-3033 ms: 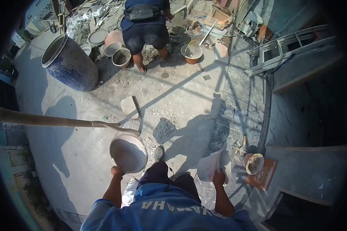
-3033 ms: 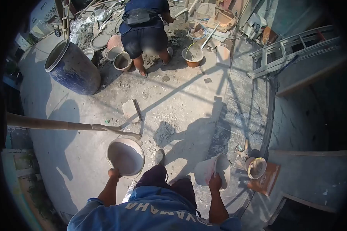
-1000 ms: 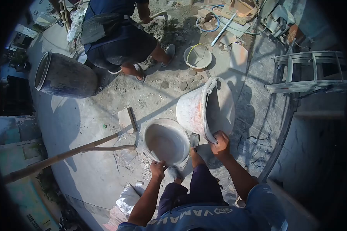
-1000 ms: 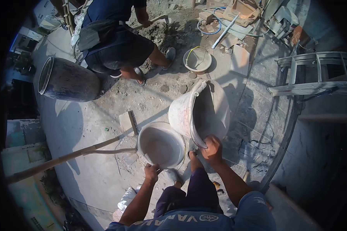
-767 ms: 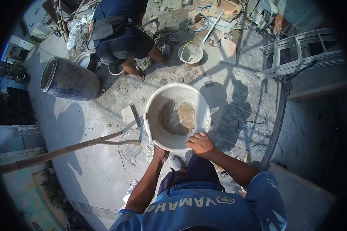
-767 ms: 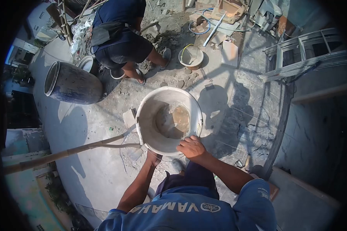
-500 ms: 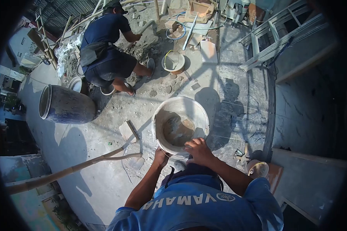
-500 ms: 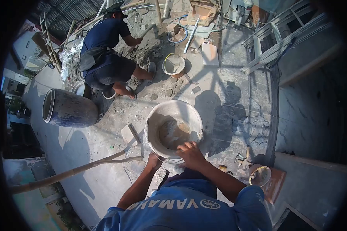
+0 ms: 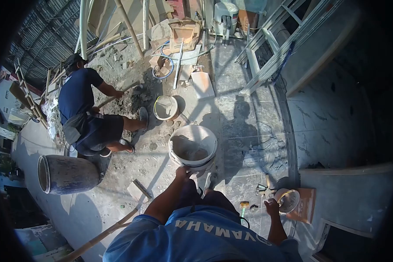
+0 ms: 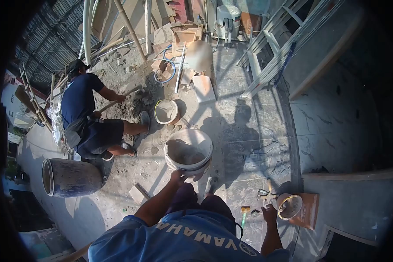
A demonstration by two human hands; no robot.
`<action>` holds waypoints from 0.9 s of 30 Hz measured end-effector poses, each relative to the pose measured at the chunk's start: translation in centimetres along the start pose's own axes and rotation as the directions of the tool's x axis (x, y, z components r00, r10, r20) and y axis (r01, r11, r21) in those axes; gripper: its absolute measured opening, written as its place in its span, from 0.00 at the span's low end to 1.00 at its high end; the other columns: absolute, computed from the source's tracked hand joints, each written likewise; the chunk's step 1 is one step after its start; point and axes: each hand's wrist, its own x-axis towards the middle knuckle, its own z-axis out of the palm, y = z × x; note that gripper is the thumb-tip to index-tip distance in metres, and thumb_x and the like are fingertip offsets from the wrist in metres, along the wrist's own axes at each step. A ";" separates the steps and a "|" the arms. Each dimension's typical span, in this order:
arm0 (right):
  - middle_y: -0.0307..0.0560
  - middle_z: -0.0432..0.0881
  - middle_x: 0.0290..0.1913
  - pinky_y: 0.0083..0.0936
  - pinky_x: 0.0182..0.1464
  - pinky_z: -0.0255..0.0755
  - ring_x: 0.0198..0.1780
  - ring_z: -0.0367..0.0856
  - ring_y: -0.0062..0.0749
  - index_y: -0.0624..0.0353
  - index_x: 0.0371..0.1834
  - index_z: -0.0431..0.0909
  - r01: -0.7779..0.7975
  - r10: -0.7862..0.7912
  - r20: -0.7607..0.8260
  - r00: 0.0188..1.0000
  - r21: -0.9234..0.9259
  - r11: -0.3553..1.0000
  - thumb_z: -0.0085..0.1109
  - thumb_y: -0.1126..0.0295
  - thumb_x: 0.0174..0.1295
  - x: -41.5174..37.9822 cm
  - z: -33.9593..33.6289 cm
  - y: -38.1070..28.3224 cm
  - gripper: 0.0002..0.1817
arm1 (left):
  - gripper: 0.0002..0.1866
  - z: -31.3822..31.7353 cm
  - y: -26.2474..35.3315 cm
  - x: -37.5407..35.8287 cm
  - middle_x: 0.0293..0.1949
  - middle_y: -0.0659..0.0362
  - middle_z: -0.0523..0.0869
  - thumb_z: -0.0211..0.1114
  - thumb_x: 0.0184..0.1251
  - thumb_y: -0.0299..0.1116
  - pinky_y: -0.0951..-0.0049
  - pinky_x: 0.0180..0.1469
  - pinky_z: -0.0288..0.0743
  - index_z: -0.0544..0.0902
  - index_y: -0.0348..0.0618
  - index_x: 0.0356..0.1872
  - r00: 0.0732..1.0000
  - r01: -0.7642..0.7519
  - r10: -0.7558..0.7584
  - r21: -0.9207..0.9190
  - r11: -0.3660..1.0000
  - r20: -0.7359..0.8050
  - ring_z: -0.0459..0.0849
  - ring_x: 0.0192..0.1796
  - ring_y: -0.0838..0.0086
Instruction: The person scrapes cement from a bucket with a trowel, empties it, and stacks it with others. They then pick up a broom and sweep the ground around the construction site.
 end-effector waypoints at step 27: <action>0.49 0.81 0.35 0.26 0.33 0.79 0.33 0.81 0.32 0.63 0.47 0.72 -0.760 0.722 0.313 0.617 0.477 0.441 0.57 0.70 0.60 -5.2 10.8 -23.7 0.14 | 0.12 7.0 12.4 69.5 0.47 0.54 0.78 0.56 0.66 0.30 0.64 0.47 0.80 0.72 0.38 0.49 0.990 0.144 -0.109 -0.675 0.724 0.094 0.79 0.47 0.65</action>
